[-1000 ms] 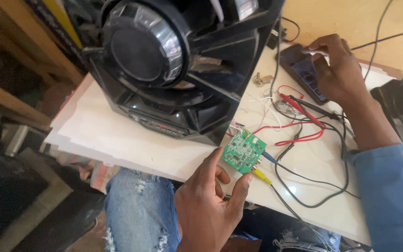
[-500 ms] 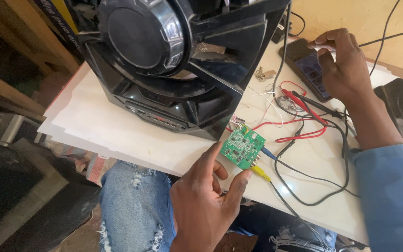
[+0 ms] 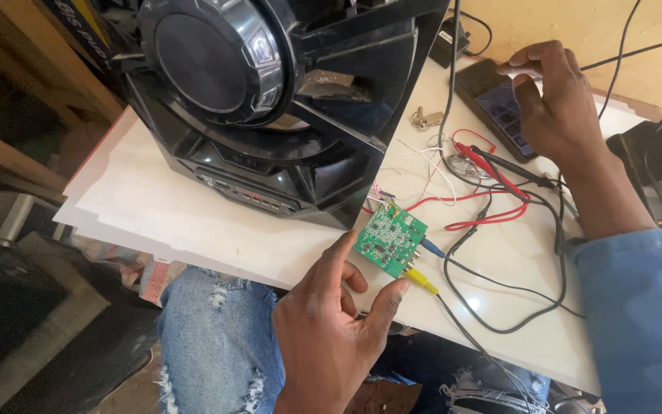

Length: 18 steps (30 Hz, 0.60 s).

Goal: The person holds a green circuit board in their left hand and uses a multimeter probe in their right hand to test various points on the board. The board is connected to red and black wires, and the person moves the probe across different components while the board remains in view.

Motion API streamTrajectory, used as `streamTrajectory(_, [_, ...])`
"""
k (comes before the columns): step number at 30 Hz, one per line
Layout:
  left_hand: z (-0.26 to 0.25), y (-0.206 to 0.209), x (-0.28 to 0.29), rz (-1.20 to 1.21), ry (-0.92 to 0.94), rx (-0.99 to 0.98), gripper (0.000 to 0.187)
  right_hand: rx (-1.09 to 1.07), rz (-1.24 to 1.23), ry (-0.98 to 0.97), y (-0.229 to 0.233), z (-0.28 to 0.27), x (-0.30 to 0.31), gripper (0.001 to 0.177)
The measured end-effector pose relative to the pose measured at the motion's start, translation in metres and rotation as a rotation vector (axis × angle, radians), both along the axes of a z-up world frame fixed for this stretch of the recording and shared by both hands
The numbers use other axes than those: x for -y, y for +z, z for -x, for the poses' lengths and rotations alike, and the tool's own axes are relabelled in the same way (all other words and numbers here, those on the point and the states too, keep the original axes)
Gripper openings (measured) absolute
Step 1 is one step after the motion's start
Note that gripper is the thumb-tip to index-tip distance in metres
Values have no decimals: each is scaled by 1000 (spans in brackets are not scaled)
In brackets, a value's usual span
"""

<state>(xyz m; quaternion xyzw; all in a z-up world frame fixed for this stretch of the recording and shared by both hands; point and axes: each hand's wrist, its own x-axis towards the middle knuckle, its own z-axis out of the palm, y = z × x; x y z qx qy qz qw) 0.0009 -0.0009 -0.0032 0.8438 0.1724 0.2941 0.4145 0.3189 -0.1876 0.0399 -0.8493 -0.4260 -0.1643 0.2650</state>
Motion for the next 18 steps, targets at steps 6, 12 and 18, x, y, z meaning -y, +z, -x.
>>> streamTrajectory(6, [1, 0, 0, 5, -2, 1, 66, -89, -6, -45, 4, 4, -3, 32])
streamTrajectory(12, [1, -2, -3, 16, -24, -34, 64, -60, -8, -20, 4, 6, -3, 35])
streamTrajectory(18, [1, -7, -3, 22, -29, -41, 62, -22, 0, 1, 3, 6, -3, 25])
